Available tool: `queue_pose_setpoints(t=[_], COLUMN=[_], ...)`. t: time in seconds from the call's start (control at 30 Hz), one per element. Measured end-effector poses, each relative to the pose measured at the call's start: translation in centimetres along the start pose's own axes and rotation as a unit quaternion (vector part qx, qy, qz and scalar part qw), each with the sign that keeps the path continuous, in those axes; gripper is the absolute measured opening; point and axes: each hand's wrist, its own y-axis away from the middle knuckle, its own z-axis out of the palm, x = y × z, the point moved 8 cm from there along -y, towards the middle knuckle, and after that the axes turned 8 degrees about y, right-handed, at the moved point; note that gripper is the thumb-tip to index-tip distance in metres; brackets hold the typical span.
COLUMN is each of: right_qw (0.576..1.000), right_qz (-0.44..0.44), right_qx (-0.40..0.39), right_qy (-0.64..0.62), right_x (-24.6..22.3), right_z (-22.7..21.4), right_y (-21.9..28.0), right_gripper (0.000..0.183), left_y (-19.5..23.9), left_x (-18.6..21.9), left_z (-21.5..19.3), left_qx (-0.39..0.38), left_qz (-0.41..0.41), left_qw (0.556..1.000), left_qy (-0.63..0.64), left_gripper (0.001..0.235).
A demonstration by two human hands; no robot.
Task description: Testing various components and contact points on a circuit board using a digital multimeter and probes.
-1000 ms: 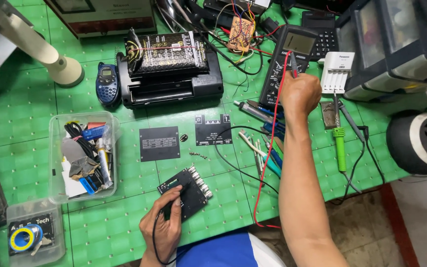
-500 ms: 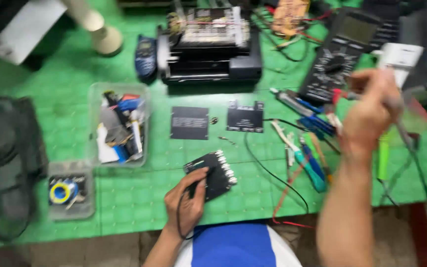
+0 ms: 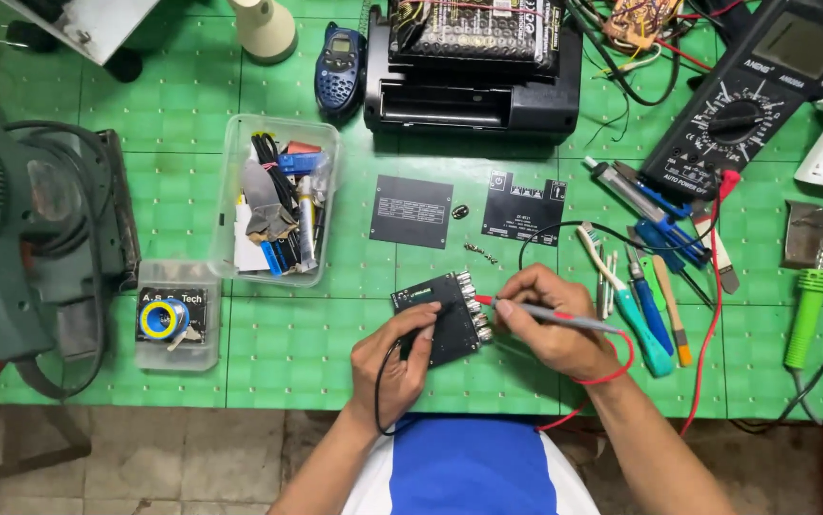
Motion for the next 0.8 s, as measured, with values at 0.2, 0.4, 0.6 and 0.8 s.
queue_pose_setpoints(t=[0.2,0.4,0.6,0.8], right_qw=[0.998,0.997,0.994,0.995], right_qz=[-0.020,-0.019,-0.103,-0.095], right_qx=[-0.006,0.012,-0.013,-0.030], right_qy=[0.054,0.068,0.020,-0.003], right_x=[0.5,0.7,-1.1,-1.1], right_z=[0.9,0.9,1.1,1.3], right_y=[-0.2,-0.3,-0.5,-0.4], right_gripper=[0.011,0.013,0.017,0.016], left_y=[0.0,0.0,0.1,0.2], left_x=[-0.1,0.2,0.0,-0.2], left_z=[0.0,-0.2,0.0,0.1], left_qx=[-0.002,-0.007,-0.001,-0.003], left_qz=[-0.003,-0.031,-0.020,-0.019], left_qw=[1.000,0.999,0.999,0.999], left_qy=[0.000,-0.016,-0.042,-0.042], left_gripper=[0.010,0.013,0.012,0.011])
